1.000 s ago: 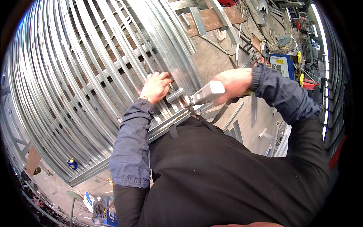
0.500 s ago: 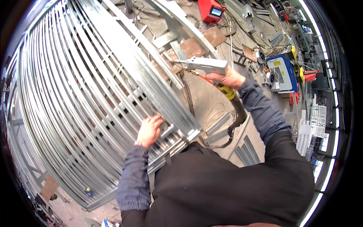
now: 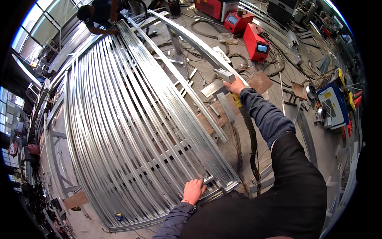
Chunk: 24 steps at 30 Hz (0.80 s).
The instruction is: The person uses a pneumatic rivet gun to fasten metal bars to a large metal frame. They repeatedly position the tool and fire it at multiple points along the frame's edge, then flip the frame to continue working on the opposite side.
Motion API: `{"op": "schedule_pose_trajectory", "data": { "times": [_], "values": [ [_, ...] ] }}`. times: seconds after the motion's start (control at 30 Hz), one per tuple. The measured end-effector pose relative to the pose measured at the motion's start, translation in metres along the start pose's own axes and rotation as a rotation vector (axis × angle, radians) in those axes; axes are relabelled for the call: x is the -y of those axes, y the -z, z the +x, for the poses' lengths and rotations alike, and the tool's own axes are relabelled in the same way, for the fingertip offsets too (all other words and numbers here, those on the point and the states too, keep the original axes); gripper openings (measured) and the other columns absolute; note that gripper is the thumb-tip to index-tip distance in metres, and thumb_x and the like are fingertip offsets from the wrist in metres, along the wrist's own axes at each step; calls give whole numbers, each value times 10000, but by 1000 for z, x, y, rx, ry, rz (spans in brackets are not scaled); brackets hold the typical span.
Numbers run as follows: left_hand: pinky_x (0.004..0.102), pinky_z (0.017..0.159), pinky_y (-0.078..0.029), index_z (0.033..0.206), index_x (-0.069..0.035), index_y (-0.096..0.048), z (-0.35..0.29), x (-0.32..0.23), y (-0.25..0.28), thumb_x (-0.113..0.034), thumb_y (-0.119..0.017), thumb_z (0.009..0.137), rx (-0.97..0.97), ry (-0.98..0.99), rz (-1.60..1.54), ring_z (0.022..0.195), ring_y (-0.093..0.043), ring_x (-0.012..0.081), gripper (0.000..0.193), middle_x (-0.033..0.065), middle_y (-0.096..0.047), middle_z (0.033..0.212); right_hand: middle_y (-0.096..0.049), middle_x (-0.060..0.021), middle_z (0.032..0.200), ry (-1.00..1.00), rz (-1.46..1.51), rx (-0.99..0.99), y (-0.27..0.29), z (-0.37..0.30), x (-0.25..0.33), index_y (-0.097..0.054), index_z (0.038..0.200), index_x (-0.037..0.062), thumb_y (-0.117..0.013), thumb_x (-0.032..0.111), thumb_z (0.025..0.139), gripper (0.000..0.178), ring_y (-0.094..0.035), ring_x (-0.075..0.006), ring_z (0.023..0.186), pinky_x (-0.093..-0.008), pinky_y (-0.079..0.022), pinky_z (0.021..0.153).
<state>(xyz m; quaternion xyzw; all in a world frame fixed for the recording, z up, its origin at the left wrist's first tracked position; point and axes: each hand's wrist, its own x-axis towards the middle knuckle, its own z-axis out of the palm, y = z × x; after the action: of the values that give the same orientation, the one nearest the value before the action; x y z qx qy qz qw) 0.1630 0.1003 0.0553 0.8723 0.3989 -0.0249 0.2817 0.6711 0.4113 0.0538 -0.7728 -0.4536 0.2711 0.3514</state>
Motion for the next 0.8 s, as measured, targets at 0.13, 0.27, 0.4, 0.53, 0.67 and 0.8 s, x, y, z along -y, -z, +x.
{"op": "schedule_pose_trajectory", "data": {
  "times": [0.13,0.27,0.4,0.53,0.67,0.8],
  "values": [
    [438,837,-505,1177,-83,-696,3,-2,-4,-369,-755,948,40,21,34,988,-689,289,372,85,-687,978,-746,-204,1281,-9,-145,-69,-25,58,-40,-668,1378,69,-868,320,906,570,-695,-405,1203,-461,-541,1008],
    [447,841,-500,1114,-86,-659,-2,-8,-9,-331,-722,955,66,81,-11,993,-691,301,300,93,-687,983,-755,-228,1216,24,-125,-124,-46,71,-55,-697,1299,26,-850,297,892,512,-711,-416,1157,-468,-546,991],
    [448,836,-498,1084,-84,-657,6,-11,-7,-332,-726,941,80,94,9,980,-689,302,295,95,-687,975,-763,-200,1245,-120,-7,-135,-50,87,-83,-709,1336,45,-914,252,852,565,-718,-388,1148,-455,-540,1005],
    [447,795,-502,1025,-90,-661,10,-12,-9,-403,-740,945,92,111,38,926,-696,297,333,87,-691,935,-789,-179,1181,-240,34,-75,-51,86,-91,-737,1282,16,-886,328,852,553,-742,-354,1082,-433,-554,974],
    [450,794,-501,1015,-89,-673,18,-19,2,-461,-734,968,146,149,38,904,-700,310,380,101,-710,928,-800,-133,1177,-263,267,-165,-57,82,-125,-767,1221,-14,-885,361,856,535,-748,-289,1049,-406,-557,962],
    [450,814,-498,1004,-88,-671,20,-25,11,-443,-730,973,162,147,73,920,-689,310,361,95,-696,937,-757,-91,1283,-287,468,-145,-56,90,-142,-713,1330,-14,-912,304,861,601,-696,-243,1123,-384,-521,1023]
  ]
}}
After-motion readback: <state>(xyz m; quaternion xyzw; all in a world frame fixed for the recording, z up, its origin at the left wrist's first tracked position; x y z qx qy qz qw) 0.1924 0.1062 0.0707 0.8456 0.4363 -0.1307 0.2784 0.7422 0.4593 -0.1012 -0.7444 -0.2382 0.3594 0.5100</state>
